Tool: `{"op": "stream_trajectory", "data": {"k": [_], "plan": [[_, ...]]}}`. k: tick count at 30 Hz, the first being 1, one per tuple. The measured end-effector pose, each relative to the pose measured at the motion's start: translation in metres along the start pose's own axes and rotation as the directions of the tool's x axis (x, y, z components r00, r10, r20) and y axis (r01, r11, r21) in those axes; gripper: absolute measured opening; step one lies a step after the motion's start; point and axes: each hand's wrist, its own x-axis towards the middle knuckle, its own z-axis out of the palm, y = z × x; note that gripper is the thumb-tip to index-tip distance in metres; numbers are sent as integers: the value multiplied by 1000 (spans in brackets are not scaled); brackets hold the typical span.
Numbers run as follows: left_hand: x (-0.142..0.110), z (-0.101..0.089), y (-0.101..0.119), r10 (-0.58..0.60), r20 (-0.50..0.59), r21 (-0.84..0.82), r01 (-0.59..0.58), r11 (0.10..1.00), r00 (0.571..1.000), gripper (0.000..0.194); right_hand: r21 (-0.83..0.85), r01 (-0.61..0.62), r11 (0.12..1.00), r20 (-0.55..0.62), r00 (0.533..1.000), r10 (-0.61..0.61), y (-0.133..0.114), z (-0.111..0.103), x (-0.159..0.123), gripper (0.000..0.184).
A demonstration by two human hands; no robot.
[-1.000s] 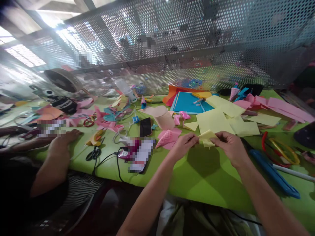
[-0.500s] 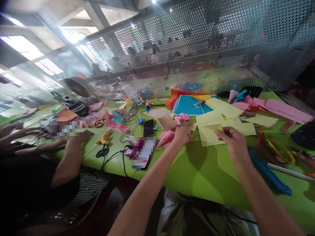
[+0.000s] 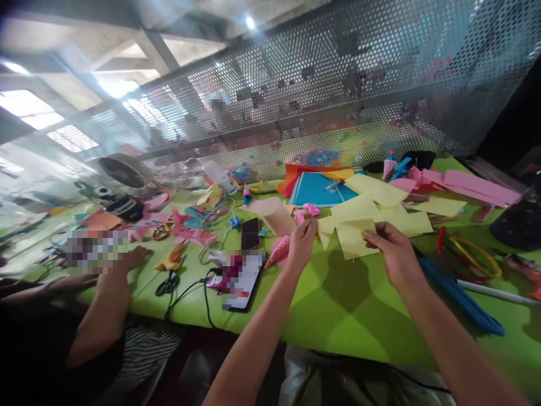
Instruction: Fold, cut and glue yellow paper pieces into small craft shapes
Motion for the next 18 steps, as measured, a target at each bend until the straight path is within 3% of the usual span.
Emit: {"op": "stream_trajectory", "data": {"k": [3, 5, 11, 14, 18], "plan": [[-10, 8, 0, -60, 87, -389, 89, 917, 994, 35, -25, -51, 998, 41, 998, 52, 1, 2, -1, 28], [-15, 13, -1, -96, 150, -532, 163, 831, 984, 36, -66, -59, 996, 66, 996, 63, 2, 3, -2, 28], [-23, 13, 8, -76, 314, -711, 288, 642, 946, 43, -158, -32, 987, 44, 998, 40, 5, 5, -4, 31], [-23, 14, 11, -35, 363, -719, 303, 626, 931, 47, -187, -17, 982, 40, 999, 25, 6, 4, -4, 29], [-21, 16, 9, -93, 347, -712, 326, 622, 933, 44, -178, 1, 984, 20, 1000, 3, 9, 1, -3, 26]]}}
